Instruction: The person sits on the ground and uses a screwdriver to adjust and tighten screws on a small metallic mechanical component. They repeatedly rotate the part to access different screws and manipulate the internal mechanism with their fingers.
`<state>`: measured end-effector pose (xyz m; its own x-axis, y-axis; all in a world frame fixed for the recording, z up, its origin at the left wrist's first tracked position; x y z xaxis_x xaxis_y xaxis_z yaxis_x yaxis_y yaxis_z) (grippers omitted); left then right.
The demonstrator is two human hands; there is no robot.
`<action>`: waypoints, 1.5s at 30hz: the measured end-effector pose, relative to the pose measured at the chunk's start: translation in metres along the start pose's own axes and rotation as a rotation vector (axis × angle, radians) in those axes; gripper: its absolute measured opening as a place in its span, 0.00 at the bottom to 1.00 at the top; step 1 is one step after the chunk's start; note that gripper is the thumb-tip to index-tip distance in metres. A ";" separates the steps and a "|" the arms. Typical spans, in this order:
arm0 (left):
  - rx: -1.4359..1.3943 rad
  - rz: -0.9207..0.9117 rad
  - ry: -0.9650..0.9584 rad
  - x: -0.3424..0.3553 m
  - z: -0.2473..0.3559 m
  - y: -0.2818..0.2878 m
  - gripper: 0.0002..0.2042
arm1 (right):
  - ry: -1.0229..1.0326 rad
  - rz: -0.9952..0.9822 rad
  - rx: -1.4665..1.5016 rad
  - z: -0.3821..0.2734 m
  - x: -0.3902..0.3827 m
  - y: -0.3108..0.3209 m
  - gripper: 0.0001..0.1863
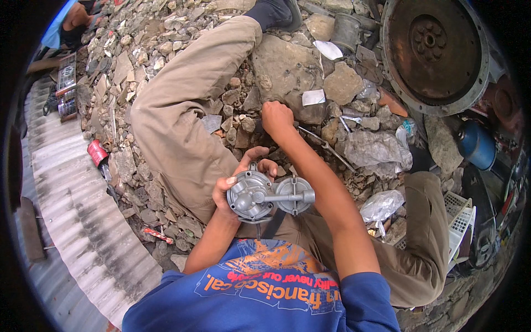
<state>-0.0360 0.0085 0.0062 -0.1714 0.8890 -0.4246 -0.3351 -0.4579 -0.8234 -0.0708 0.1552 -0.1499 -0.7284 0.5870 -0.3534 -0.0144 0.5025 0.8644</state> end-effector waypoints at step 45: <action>-0.117 -0.071 -0.045 0.002 -0.001 0.002 0.43 | 0.038 0.078 0.003 -0.001 -0.005 -0.023 0.07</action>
<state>-0.0357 0.0092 0.0032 -0.1935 0.9170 -0.3488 -0.2383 -0.3888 -0.8900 -0.0672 0.1398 -0.1676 -0.7525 0.6002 -0.2709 0.0455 0.4578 0.8879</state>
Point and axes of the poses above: each hand's wrist, its own x-axis towards the middle knuckle, its own y-axis out of the back of the hand, z = x × y, the point moved 8 cm from there along x, towards the middle knuckle, and after that the axes turned 1 degree about -y, right-handed, at the moved point
